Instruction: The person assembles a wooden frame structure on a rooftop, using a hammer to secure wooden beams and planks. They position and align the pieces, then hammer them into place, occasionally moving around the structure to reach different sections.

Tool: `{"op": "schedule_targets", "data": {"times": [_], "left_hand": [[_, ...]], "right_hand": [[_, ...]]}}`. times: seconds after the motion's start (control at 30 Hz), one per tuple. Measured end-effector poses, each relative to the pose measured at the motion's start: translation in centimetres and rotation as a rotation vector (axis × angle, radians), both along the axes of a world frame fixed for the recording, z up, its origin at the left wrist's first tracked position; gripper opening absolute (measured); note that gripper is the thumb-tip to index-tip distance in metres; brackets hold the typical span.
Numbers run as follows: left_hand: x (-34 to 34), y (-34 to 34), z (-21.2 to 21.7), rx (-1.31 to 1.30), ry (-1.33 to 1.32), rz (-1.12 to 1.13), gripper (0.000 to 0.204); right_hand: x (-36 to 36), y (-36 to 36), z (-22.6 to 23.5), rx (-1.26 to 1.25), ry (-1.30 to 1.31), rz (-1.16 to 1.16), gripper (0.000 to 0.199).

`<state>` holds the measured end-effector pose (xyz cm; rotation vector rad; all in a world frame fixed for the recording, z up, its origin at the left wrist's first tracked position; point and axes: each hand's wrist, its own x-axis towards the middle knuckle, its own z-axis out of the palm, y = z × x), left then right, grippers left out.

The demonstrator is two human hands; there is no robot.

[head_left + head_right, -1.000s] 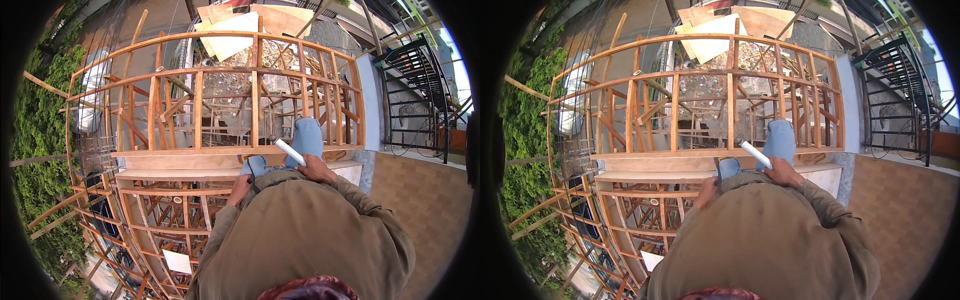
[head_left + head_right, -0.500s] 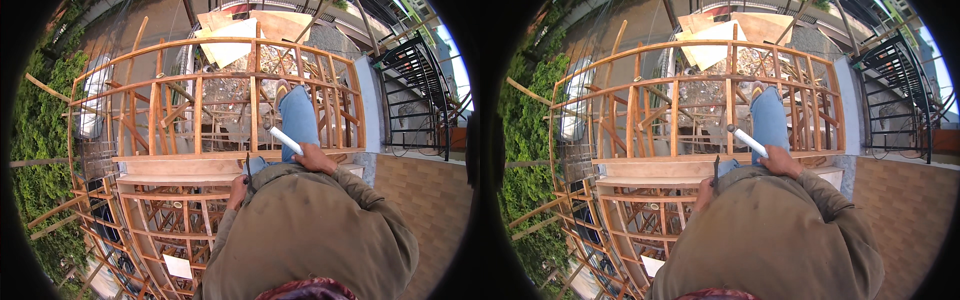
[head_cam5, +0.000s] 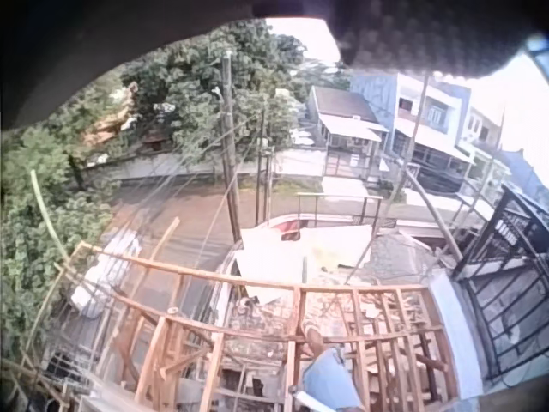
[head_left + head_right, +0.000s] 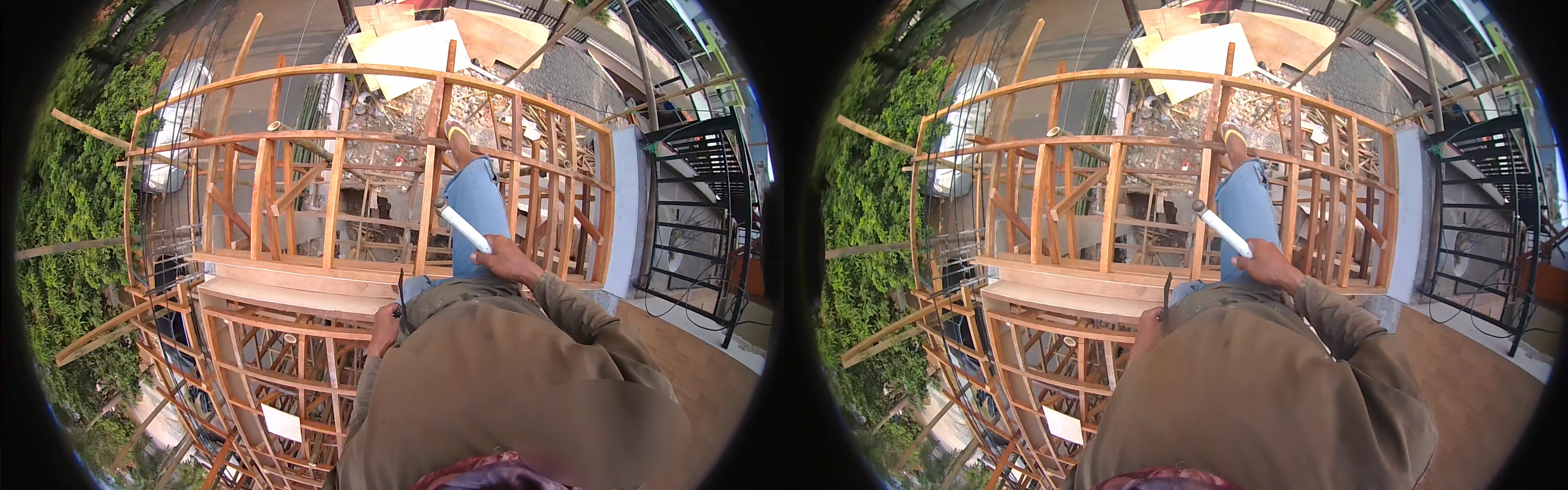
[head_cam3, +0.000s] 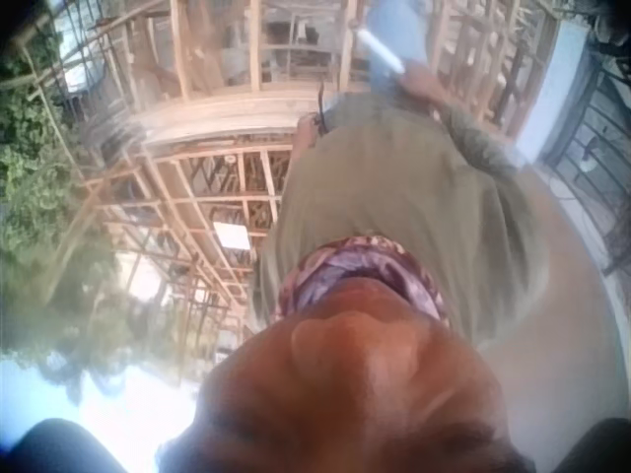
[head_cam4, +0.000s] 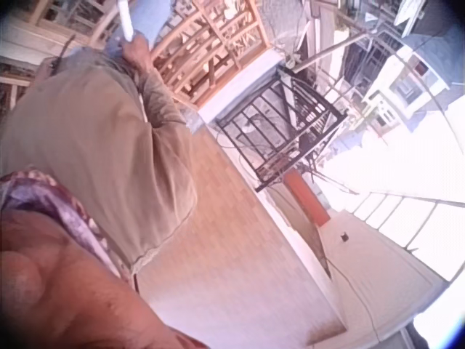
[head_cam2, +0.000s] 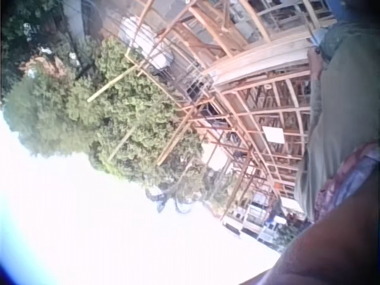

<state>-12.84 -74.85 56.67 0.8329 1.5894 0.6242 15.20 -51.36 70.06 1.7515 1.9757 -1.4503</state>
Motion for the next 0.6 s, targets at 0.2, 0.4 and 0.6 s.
{"op": "schedule_targets", "data": {"times": [0.2,0.4,0.6], "left_hand": [[0.1,12.4,2.0,-0.151,0.109,0.052,0.02],[0.1,34.0,-8.1,-0.213,0.288,-0.176,0.031],[4.1,58.6,-25.3,-0.238,0.45,-0.238,0.047]], "right_hand": [[3.0,18.9,-5.3,-0.053,0.245,-0.539,0.034],[4.8,40.5,-20.4,-0.075,0.594,-0.983,0.035],[3.3,54.8,-40.6,-0.322,0.653,-1.278,0.015]]}}
